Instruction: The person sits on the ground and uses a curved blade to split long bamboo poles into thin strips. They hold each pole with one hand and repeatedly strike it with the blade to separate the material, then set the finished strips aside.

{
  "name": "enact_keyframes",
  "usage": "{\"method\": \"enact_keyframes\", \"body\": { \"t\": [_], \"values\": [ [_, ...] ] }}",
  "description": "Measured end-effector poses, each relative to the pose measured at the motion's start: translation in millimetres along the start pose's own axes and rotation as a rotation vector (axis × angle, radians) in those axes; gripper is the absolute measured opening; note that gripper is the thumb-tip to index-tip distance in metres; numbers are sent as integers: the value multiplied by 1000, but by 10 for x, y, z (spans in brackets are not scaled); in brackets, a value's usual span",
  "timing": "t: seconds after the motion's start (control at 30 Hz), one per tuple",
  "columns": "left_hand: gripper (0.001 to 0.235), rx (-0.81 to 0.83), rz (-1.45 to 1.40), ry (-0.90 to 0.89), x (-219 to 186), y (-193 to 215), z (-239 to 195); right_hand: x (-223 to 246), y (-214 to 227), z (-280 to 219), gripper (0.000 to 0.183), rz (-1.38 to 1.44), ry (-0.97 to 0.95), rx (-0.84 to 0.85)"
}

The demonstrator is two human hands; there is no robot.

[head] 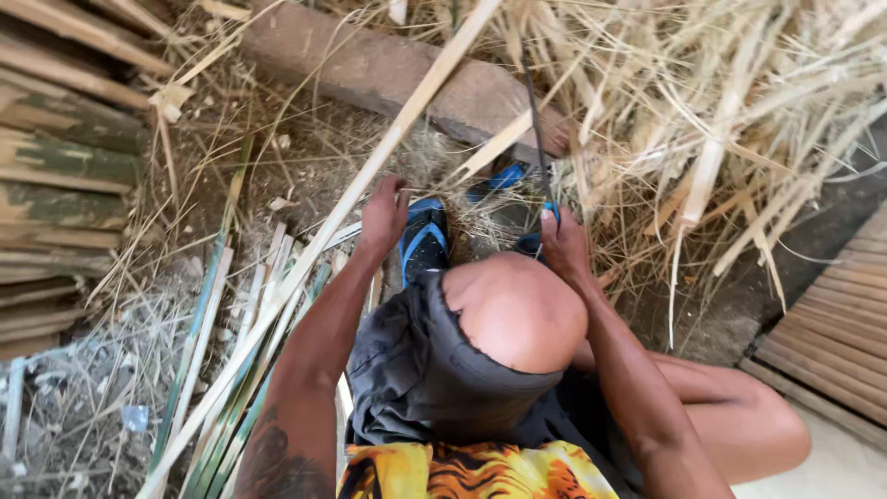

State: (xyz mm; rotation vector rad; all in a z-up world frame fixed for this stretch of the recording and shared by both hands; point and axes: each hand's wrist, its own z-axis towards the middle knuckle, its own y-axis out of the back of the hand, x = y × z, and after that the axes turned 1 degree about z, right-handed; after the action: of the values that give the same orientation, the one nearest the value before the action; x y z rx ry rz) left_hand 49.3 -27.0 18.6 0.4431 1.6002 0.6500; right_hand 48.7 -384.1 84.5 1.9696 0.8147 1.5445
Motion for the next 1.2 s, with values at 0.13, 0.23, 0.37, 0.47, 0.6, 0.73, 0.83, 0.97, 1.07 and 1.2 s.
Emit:
{"method": "enact_keyframes", "body": {
  "t": [0.13, 0.23, 0.37, 0.47, 0.6, 0.73, 0.83, 0.97, 1.07, 1.2],
  "values": [
    [37, 51, 154, 49, 744, 286, -727, 236, 14, -135, 33, 132, 196, 87],
    [52, 85, 251, 224, 962, 280, -983, 778, 154, -296, 39, 96, 148, 228],
    [69, 337, 320, 688, 683, 513, -1105, 1838, 543, -478, 34, 940, -1058, 515],
    [95, 401, 362, 656, 371, 684, -1235, 2367, 569, -567, 31, 920, -999, 518],
    [108, 514, 435, 676, 489, 491, -1220, 2271, 459, -531, 33, 700, -635, 578],
    [83, 562, 407, 614, 738, 88, -1129, 1760, 64, -40, 29, -316, 485, 544],
    [59, 431, 272, 461, 607, -15, -913, 1543, -218, 422, 33, -485, 574, 569],
    [48, 246, 130, 326, 521, 40, -555, 1755, -392, 785, 41, -618, 632, 651],
    [80, 287, 189, 248, 471, 106, -344, 2138, -478, 946, 41, -682, 675, 682],
    [120, 568, 397, 334, 435, 218, -362, 2465, -624, 993, 43, -747, 604, 726]
  ]
}}
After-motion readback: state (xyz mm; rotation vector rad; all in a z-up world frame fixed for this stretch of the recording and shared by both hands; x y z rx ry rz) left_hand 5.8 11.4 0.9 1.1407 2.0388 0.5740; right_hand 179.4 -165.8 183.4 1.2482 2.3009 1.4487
